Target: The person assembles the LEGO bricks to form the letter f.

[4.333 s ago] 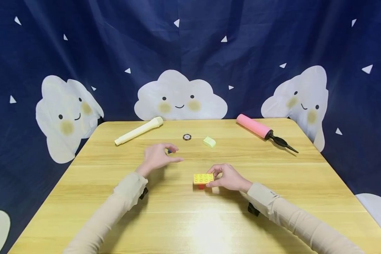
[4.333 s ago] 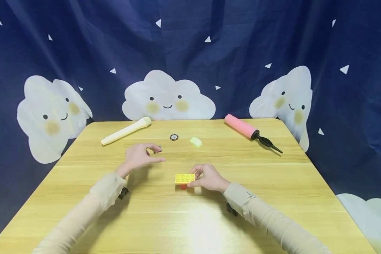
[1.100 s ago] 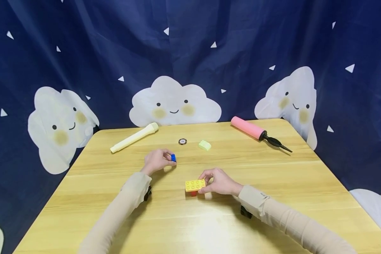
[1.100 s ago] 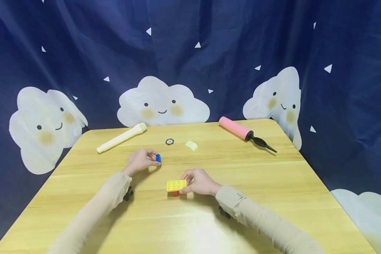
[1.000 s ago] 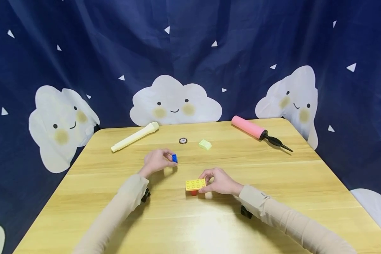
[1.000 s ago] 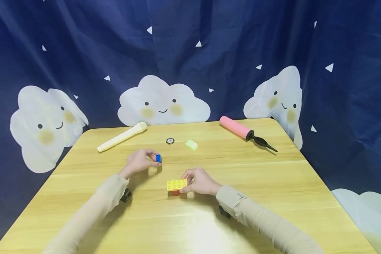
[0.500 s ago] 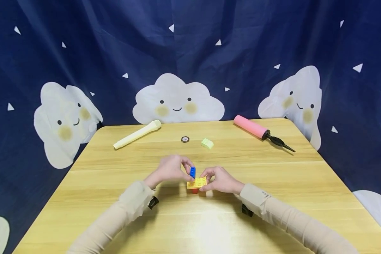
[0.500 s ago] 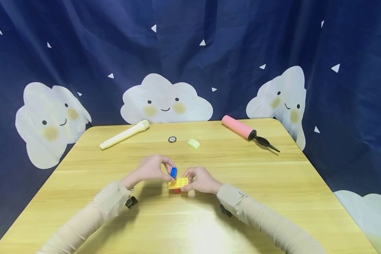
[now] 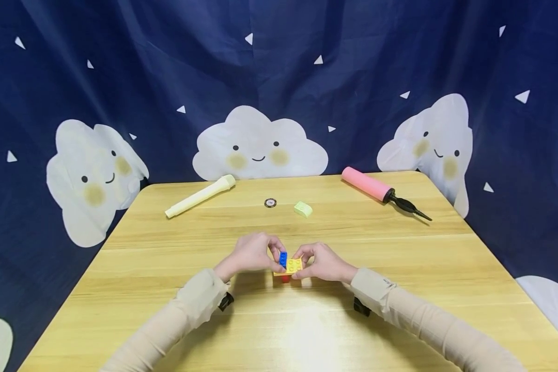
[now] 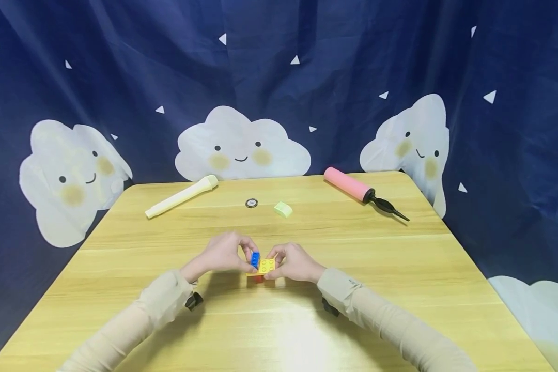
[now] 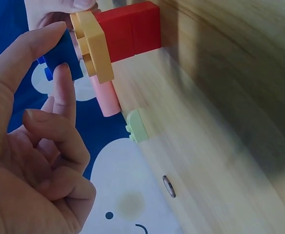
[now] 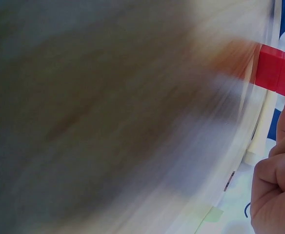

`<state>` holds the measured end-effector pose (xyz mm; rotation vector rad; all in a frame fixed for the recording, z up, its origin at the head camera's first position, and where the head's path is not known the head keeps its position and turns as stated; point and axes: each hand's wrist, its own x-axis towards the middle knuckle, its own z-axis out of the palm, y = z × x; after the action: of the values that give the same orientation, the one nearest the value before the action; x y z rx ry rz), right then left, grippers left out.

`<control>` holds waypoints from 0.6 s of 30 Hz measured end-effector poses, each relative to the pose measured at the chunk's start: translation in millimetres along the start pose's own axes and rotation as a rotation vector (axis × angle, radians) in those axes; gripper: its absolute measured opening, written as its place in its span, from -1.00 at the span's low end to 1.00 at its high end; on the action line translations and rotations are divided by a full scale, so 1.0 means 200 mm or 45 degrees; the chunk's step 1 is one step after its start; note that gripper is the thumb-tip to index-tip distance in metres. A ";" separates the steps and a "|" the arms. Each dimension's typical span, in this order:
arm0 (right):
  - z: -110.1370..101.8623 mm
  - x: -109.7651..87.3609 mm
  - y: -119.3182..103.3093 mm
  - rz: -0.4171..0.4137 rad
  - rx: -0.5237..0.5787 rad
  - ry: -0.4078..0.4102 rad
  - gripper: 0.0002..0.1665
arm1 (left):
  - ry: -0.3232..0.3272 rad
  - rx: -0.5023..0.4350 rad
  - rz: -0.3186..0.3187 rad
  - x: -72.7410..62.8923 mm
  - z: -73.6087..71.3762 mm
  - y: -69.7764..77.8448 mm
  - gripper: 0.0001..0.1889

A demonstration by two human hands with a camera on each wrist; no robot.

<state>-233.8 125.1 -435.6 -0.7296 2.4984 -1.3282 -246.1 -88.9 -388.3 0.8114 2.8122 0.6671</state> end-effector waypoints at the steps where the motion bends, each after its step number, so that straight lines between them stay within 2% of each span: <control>1: 0.00 0.00 0.00 -0.001 0.000 -0.001 -0.68 | -0.001 0.002 -0.002 0.00 0.00 0.00 -0.65; 12: 0.00 0.00 -0.02 0.006 -0.002 0.003 -0.69 | -0.011 0.003 -0.015 -0.01 0.02 -0.01 -0.65; 18: 0.00 0.00 -0.02 0.000 0.001 0.007 -0.71 | 0.017 0.022 -0.023 -0.01 0.04 -0.01 -0.64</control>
<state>-232.2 123.3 -432.9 -0.7272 2.5016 -1.3330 -244.2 -88.6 -396.8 0.7864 2.8379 0.6487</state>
